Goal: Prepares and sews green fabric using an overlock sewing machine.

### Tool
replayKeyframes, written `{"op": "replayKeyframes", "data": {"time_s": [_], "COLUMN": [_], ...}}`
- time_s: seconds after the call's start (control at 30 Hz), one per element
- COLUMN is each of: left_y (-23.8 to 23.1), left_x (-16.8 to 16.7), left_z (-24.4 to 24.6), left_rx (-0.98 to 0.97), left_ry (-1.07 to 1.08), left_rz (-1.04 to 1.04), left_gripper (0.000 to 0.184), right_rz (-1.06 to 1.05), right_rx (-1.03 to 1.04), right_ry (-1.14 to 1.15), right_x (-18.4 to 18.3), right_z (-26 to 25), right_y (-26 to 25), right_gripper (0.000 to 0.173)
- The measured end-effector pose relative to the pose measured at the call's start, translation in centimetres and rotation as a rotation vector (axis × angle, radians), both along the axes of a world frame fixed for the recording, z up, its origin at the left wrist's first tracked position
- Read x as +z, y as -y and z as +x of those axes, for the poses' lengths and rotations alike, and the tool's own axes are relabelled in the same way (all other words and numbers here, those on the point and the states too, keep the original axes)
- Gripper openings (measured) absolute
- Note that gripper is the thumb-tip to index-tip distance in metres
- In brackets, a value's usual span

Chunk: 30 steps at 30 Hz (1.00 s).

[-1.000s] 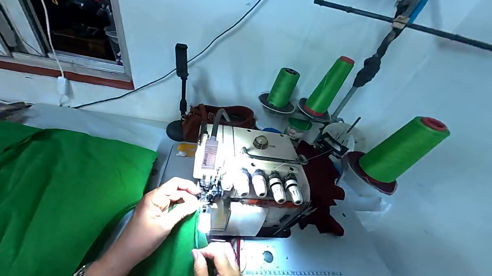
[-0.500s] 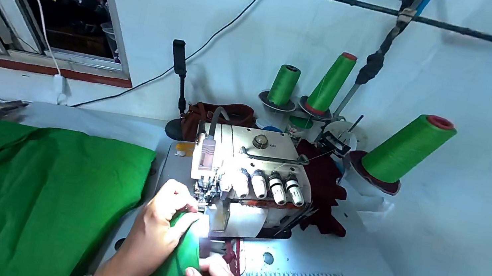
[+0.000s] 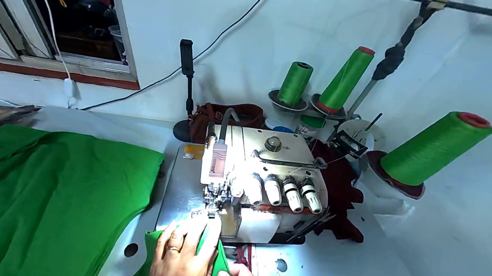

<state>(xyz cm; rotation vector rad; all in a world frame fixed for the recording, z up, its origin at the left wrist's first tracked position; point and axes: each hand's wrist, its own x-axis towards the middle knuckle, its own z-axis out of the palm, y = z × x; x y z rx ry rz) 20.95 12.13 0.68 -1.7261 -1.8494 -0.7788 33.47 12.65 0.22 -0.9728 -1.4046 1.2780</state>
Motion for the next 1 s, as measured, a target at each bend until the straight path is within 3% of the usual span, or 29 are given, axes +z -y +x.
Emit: {"op": "replayKeyframes", "data": {"time_s": [0.23, 0.4, 0.7, 0.8, 0.9, 1.0], "left_y": [-0.9, -0.7, -3.0, -3.6, -1.2, 3.4], "left_x": [-0.2, 1.4, 1.7, 1.7, 0.2, -0.7], "left_z": [-0.8, -3.1, -7.0, -8.9, -9.1, -8.2], "left_rx": [-0.065, -0.273, -0.317, -0.440, -0.318, -0.188], "left_ry": [0.031, 0.271, 0.361, 0.531, 0.768, 0.980], "left_rz": [0.015, -0.026, -0.091, -0.031, 0.042, -0.193], "left_gripper": [0.043, 0.037, 0.037, 0.035, 0.054, 0.094], "right_rz": [-0.045, -0.023, 0.018, 0.031, 0.053, 0.084], "right_rx": [0.005, 0.031, 0.059, 0.061, 0.030, -0.002], "right_ry": [-0.036, -0.036, -0.042, 0.013, 0.049, 0.028], "right_x": [0.3, 0.4, 0.3, 0.2, -0.8, -2.3], "right_z": [-0.2, -0.7, -1.3, -0.9, 0.3, 1.4], "right_y": [-0.9, -1.7, -2.4, -1.7, -0.3, 0.8], "right_gripper": [0.013, 0.013, 0.017, 0.013, 0.023, 0.038]}}
